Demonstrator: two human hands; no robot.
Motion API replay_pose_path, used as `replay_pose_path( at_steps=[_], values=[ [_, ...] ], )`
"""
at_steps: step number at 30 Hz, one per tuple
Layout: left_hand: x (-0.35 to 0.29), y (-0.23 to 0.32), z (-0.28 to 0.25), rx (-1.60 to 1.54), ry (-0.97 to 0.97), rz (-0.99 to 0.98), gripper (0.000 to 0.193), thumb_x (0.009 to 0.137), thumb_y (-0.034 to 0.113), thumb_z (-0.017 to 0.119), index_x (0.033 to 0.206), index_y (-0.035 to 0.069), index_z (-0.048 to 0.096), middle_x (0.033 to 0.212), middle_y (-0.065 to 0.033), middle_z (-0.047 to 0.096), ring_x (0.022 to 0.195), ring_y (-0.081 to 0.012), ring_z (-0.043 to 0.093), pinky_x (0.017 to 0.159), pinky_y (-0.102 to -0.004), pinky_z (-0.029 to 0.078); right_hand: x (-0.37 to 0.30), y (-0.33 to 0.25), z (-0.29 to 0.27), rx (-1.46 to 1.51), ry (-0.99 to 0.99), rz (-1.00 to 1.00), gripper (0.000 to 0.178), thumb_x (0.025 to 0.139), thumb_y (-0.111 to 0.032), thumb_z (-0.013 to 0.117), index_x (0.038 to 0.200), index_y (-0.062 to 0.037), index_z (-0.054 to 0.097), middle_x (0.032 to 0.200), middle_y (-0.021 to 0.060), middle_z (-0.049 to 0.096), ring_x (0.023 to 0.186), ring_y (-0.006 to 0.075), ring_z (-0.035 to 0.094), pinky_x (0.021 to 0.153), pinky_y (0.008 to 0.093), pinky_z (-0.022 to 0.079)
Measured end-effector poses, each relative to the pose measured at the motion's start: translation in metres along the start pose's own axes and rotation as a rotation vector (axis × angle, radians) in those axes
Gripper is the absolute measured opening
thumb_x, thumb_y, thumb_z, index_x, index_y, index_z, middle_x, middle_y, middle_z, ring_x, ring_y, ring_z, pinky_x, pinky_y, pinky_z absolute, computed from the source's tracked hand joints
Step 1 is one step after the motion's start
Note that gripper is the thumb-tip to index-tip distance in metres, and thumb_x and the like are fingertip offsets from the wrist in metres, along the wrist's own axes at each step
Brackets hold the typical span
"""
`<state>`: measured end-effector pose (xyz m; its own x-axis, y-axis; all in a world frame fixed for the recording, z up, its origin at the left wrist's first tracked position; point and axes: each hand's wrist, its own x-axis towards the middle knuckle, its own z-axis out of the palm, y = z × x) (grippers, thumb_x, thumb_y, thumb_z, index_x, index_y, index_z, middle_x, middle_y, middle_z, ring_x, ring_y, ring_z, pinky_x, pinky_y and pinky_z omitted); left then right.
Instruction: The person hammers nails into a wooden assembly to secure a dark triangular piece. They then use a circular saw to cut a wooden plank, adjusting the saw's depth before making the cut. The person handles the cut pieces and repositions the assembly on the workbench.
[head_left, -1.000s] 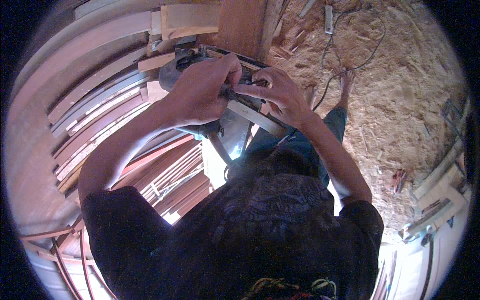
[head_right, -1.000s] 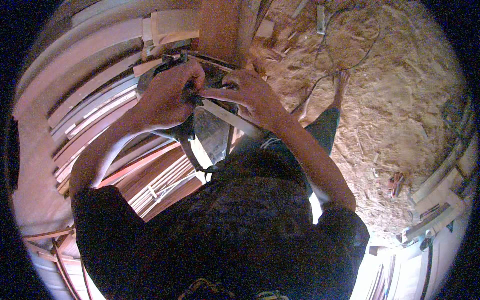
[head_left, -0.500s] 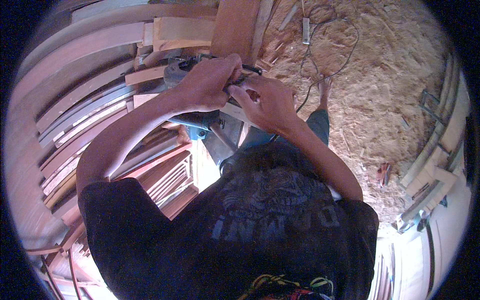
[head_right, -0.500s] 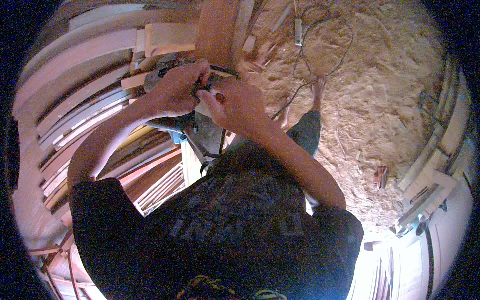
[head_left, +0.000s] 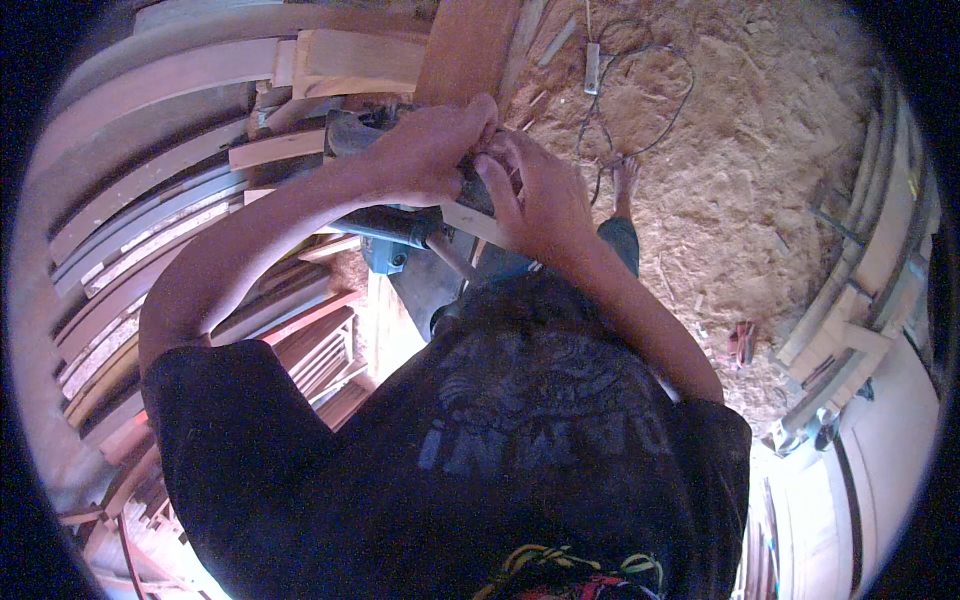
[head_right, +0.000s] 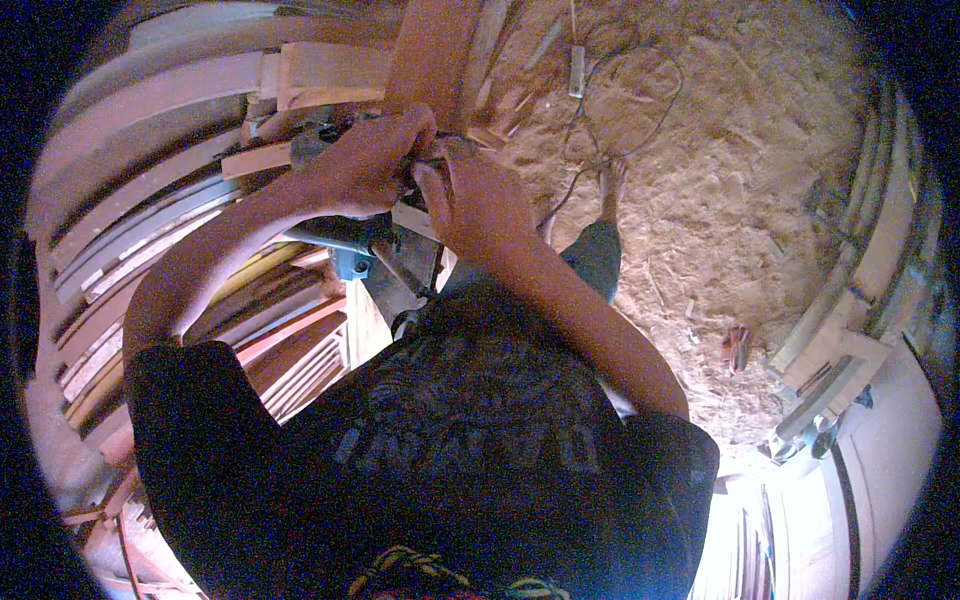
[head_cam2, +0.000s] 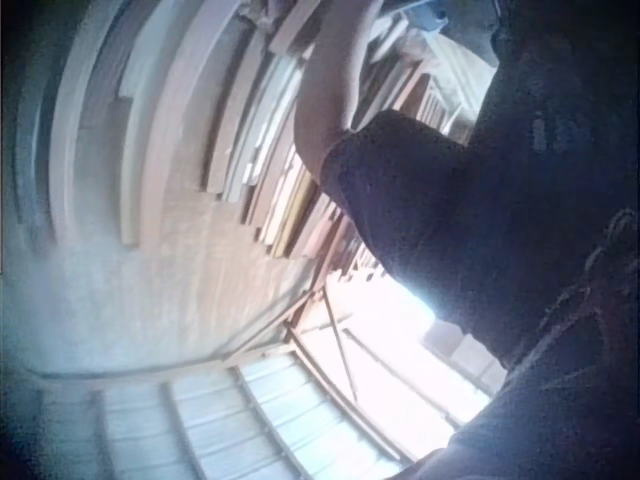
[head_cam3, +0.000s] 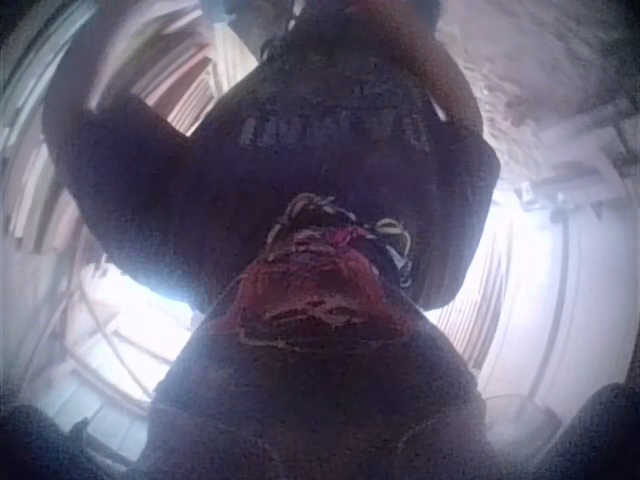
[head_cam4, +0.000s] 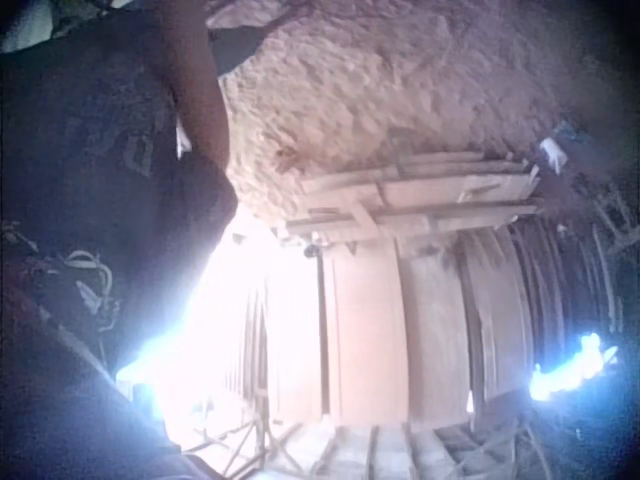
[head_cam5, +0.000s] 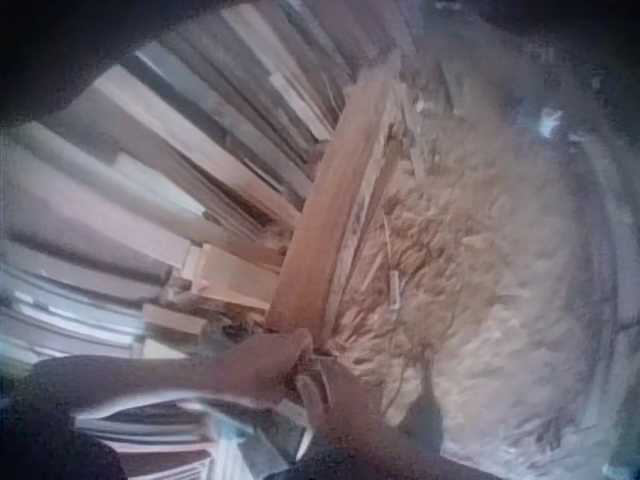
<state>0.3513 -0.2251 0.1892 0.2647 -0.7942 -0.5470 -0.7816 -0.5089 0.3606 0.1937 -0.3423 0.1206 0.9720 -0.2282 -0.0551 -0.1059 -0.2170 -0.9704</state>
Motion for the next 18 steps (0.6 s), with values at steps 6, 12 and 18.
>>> replay_pose_path(
  at_steps=[6, 12, 18],
  values=[
    [0.007, -0.003, -0.004, -0.061, -0.075, 0.007, 0.047, 0.078, 0.002, 0.078, 0.115, 0.003, 0.049, 0.1, -0.0261, 0.067, 0.104, -0.0497, 0.065, 0.082, -0.0561, 0.049, -0.009, 0.013, -0.003, -0.408, 0.147, -0.505, 0.045, 0.09, -0.022, 0.078, 0.128, -0.0035, 0.063, 0.11, 0.0153, 0.074, 0.091, 0.035, 0.076, 0.075, 0.044, 0.062],
    [0.004, -0.01, 0.001, -0.154, -0.03, 0.106, 0.031, 0.085, 0.003, 0.074, 0.105, 0.006, 0.051, 0.087, -0.0196, 0.06, 0.086, -0.0427, 0.061, 0.073, -0.049, 0.046, -0.006, 0.019, 0.008, -0.412, 0.113, -0.43, 0.038, 0.091, -0.024, 0.077, 0.121, -0.0048, 0.065, 0.105, 0.0159, 0.073, 0.086, 0.0345, 0.075, 0.067, 0.0446, 0.06],
    [0.004, -0.01, 0.0, -0.113, -0.038, 0.117, 0.028, 0.085, 0.003, 0.072, 0.103, 0.006, 0.05, 0.085, -0.0192, 0.059, 0.084, -0.0434, 0.059, 0.07, -0.0496, 0.043, -0.011, 0.019, 0.025, -0.317, 0.184, -0.193, 0.026, 0.093, -0.026, 0.076, 0.106, -0.0057, 0.067, 0.096, 0.0163, 0.074, 0.077, 0.0358, 0.074, 0.063, 0.0475, 0.058]
  ],
)
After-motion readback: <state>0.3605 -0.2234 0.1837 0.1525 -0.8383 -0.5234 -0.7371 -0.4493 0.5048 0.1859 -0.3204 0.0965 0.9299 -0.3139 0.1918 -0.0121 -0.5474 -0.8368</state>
